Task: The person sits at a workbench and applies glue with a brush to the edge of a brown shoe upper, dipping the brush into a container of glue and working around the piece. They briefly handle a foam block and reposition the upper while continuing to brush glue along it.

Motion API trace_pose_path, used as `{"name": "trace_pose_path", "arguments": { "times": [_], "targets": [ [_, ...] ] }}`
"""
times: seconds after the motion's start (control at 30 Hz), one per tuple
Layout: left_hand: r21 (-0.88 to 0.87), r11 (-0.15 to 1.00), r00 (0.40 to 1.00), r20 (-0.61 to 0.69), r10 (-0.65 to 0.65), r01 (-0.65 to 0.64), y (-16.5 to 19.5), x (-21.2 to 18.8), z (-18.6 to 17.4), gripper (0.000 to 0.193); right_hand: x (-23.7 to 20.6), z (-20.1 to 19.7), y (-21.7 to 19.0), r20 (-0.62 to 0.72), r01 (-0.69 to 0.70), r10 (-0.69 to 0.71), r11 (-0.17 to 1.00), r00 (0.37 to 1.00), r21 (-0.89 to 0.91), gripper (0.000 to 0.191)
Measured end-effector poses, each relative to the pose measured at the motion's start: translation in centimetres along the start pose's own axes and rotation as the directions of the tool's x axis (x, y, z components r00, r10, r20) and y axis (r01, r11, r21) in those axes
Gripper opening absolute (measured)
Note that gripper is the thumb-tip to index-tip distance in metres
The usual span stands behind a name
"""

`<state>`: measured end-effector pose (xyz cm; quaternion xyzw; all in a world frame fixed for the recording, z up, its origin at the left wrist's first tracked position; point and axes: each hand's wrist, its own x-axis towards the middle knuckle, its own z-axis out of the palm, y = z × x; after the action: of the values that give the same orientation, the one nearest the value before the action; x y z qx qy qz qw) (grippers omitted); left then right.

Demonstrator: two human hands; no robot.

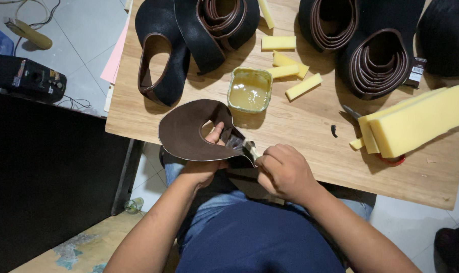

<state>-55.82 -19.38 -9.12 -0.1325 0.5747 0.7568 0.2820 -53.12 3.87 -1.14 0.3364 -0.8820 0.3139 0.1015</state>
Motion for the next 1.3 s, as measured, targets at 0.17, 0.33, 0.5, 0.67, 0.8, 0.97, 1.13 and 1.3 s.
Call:
{"name": "trace_pose_path", "arguments": {
  "times": [0.17, 0.33, 0.5, 0.67, 0.8, 0.97, 1.13, 1.3],
  "targets": [
    [-0.018, 0.993, 0.988, 0.095, 0.118, -0.117, -0.4, 0.2, -0.9, 0.080, 0.3, 0.6, 0.5, 0.077, -0.136, 0.130, 0.988, 0.989, 0.074, 0.022],
    [0.153, 0.956, 0.949, 0.230, 0.213, -0.252, -0.1, -0.8, -1.6, 0.077, 0.8, 1.4, 1.2, 0.038, -0.062, 0.055, 0.977, 0.998, 0.204, 0.028],
    [0.457, 0.791, 0.913, 0.239, 0.332, -0.407, 0.1, -1.2, -1.9, 0.071, 0.8, 2.2, 2.1, 0.258, -0.219, 0.160, 0.950, 0.953, 0.221, 0.023],
    [0.329, 0.879, 0.935, 0.207, 0.290, -0.345, -0.1, -1.2, -1.9, 0.084, -2.3, -1.1, 4.0, 0.231, -0.421, 0.361, 0.849, 0.903, 0.319, 0.016],
    [-0.006, 0.979, 0.957, 0.211, 0.200, -0.203, 0.8, -2.8, -1.9, 0.086, -4.2, -2.5, 5.3, 0.096, -0.576, 0.582, 0.742, 0.807, 0.344, 0.023],
    [-0.432, 0.901, 0.913, 0.352, 0.206, -0.037, 3.5, -5.6, -0.6, 0.097, -5.5, -1.7, 5.6, -0.038, -0.358, 0.357, 0.933, 0.933, -0.019, 0.031],
    [-0.524, 0.849, 0.887, 0.420, 0.190, 0.066, 5.8, -7.2, 1.7, 0.103, -6.2, -1.6, 5.3, -0.034, -0.346, 0.344, 0.931, 0.938, -0.118, 0.033],
    [-0.502, 0.842, 0.826, 0.547, 0.134, 0.196, 6.9, -7.6, 3.1, 0.097, -5.0, -2.4, 4.3, -0.014, -0.548, 0.565, 0.806, 0.825, 0.224, 0.032]
  ]
}}
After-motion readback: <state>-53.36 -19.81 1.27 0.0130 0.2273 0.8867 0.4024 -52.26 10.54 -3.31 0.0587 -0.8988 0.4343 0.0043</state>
